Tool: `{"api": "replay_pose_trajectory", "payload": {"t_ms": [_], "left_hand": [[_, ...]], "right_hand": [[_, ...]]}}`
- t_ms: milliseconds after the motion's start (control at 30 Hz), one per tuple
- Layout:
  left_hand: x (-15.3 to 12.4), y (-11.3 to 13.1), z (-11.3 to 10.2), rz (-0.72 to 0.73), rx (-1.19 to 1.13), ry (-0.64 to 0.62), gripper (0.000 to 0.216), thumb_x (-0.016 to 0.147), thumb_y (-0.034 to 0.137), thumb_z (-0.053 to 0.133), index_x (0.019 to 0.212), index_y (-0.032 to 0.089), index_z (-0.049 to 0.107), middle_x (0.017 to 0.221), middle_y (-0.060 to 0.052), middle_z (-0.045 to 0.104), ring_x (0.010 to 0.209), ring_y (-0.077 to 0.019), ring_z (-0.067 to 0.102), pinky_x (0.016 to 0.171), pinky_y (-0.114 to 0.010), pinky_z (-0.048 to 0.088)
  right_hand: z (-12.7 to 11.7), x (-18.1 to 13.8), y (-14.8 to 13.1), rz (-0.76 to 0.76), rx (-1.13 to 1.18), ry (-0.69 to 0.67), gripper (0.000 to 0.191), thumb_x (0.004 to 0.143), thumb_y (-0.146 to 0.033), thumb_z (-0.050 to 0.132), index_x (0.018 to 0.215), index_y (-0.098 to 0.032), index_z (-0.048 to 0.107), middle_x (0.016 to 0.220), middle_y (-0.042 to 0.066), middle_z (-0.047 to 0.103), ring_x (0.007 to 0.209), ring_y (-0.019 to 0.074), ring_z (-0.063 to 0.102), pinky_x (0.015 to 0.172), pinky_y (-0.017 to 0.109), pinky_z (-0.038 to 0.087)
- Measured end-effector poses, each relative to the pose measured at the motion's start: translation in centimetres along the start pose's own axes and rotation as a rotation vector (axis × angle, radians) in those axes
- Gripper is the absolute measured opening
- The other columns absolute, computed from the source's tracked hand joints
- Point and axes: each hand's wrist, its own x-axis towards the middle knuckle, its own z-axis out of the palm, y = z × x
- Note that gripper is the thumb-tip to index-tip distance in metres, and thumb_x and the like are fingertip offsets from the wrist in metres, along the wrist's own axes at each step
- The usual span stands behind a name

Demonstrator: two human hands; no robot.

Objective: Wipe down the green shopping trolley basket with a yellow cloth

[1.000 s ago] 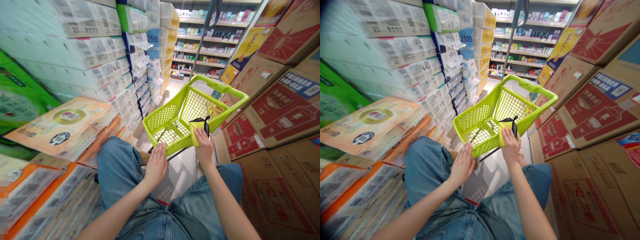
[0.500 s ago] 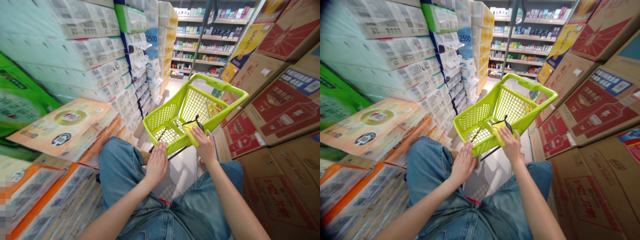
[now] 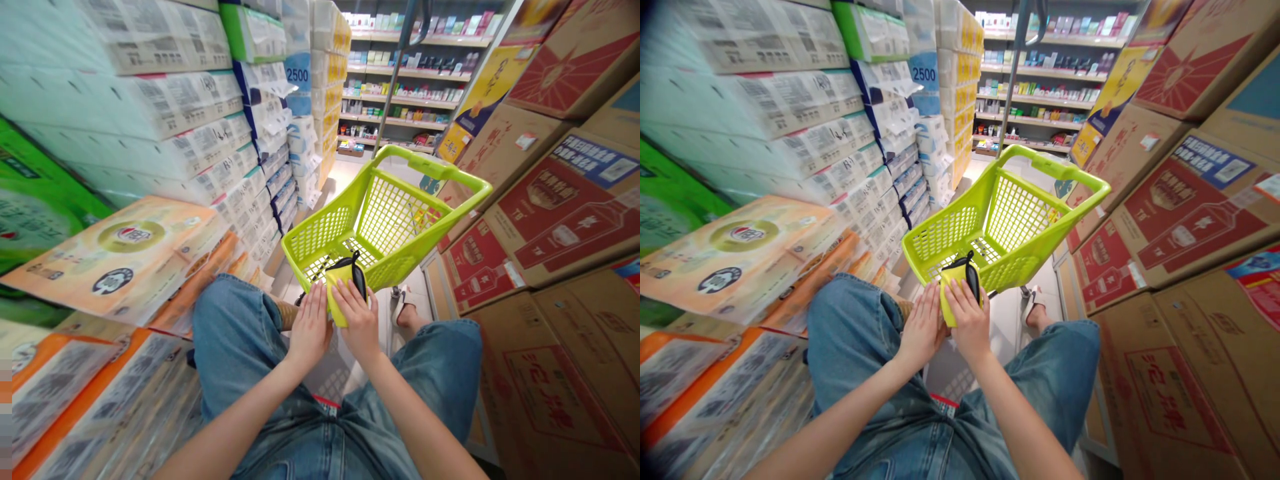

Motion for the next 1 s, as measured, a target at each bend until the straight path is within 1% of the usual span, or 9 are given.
{"api": "replay_pose_trajectory", "payload": {"t_ms": [167,300,367,433,533,633,733,867,1000], "left_hand": [[0.0,-0.1,0.0,0.002,0.000,-0.008,0.087,0.084,0.013,0.050,0.157,0.004,0.003,0.163,-0.020,0.020,0.152,-0.0290,0.015,0.121,-0.046,0.026],[0.0,-0.1,0.3,-0.002,0.007,0.020,0.081,0.091,0.017,0.046,0.157,0.005,0.002,0.163,-0.020,0.020,0.152,-0.0287,0.017,0.120,-0.046,0.027],[0.0,0.0,0.4,-0.002,0.006,0.029,0.080,0.092,0.018,0.046,0.157,0.006,0.001,0.162,-0.020,0.021,0.152,-0.0288,0.017,0.120,-0.046,0.028],[0.0,0.1,0.4,-0.004,-0.001,0.036,0.081,0.092,0.018,0.046,0.157,0.006,0.000,0.162,-0.020,0.021,0.152,-0.0289,0.017,0.120,-0.047,0.028],[0.0,0.2,0.4,-0.009,-0.010,0.035,0.083,0.090,0.015,0.047,0.157,0.006,-0.001,0.162,-0.021,0.020,0.152,-0.0294,0.017,0.119,-0.048,0.029],[0.0,0.2,0.3,-0.005,-0.012,0.024,0.089,0.085,0.013,0.049,0.157,0.005,-0.002,0.162,-0.022,0.019,0.151,-0.0305,0.017,0.119,-0.048,0.030],[0.0,0.2,0.1,-0.002,-0.009,0.022,0.090,0.083,0.013,0.049,0.157,0.006,-0.002,0.163,-0.021,0.016,0.151,-0.0306,0.018,0.119,-0.049,0.029],[-0.1,0.1,0.1,-0.003,-0.007,0.001,0.087,0.085,0.014,0.049,0.157,0.005,0.002,0.163,-0.021,0.018,0.152,-0.0295,0.015,0.121,-0.047,0.028],[0.0,0.1,0.3,0.000,0.009,0.021,0.081,0.090,0.016,0.047,0.157,0.005,0.003,0.162,-0.020,0.020,0.152,-0.0290,0.016,0.120,-0.047,0.028]], "right_hand": [[-2.1,1.4,5.3,-0.152,-0.022,-0.074,0.057,0.087,-0.009,0.050,0.141,-0.029,0.050,0.143,0.002,0.057,0.136,0.0187,0.050,0.121,0.043,0.010],[-4.3,3.4,12.3,-0.047,-0.120,-0.046,0.057,0.086,-0.009,0.049,0.139,-0.029,0.052,0.143,0.004,0.057,0.136,0.0222,0.050,0.118,0.048,0.015],[-4.4,3.8,13.6,0.046,-0.159,0.002,0.058,0.084,-0.009,0.049,0.138,-0.030,0.054,0.142,0.004,0.058,0.135,0.0240,0.051,0.117,0.051,0.017],[-3.7,3.7,12.4,0.153,-0.183,0.046,0.062,0.082,-0.007,0.047,0.139,-0.030,0.053,0.143,0.004,0.058,0.135,0.0253,0.051,0.116,0.054,0.018],[-1.6,2.5,7.0,0.230,-0.149,0.075,0.067,0.081,-0.005,0.045,0.143,-0.031,0.048,0.143,0.004,0.057,0.136,0.0258,0.049,0.116,0.055,0.017],[0.2,0.7,1.1,0.135,-0.025,0.054,0.065,0.085,-0.007,0.046,0.144,-0.033,0.046,0.142,0.002,0.058,0.138,0.0230,0.048,0.119,0.052,0.012],[0.6,-0.4,-1.2,0.035,0.038,0.012,0.060,0.088,-0.010,0.048,0.144,-0.033,0.045,0.142,0.001,0.059,0.137,0.0208,0.048,0.120,0.047,0.010],[-1.0,0.2,2.7,-0.091,-0.002,-0.028,0.058,0.088,-0.009,0.049,0.141,-0.031,0.049,0.141,0.002,0.060,0.135,0.0195,0.051,0.121,0.046,0.007],[-3.2,2.2,9.8,-0.008,-0.105,0.016,0.058,0.086,-0.007,0.047,0.138,-0.029,0.052,0.142,0.003,0.059,0.135,0.0212,0.051,0.119,0.049,0.011]]}}
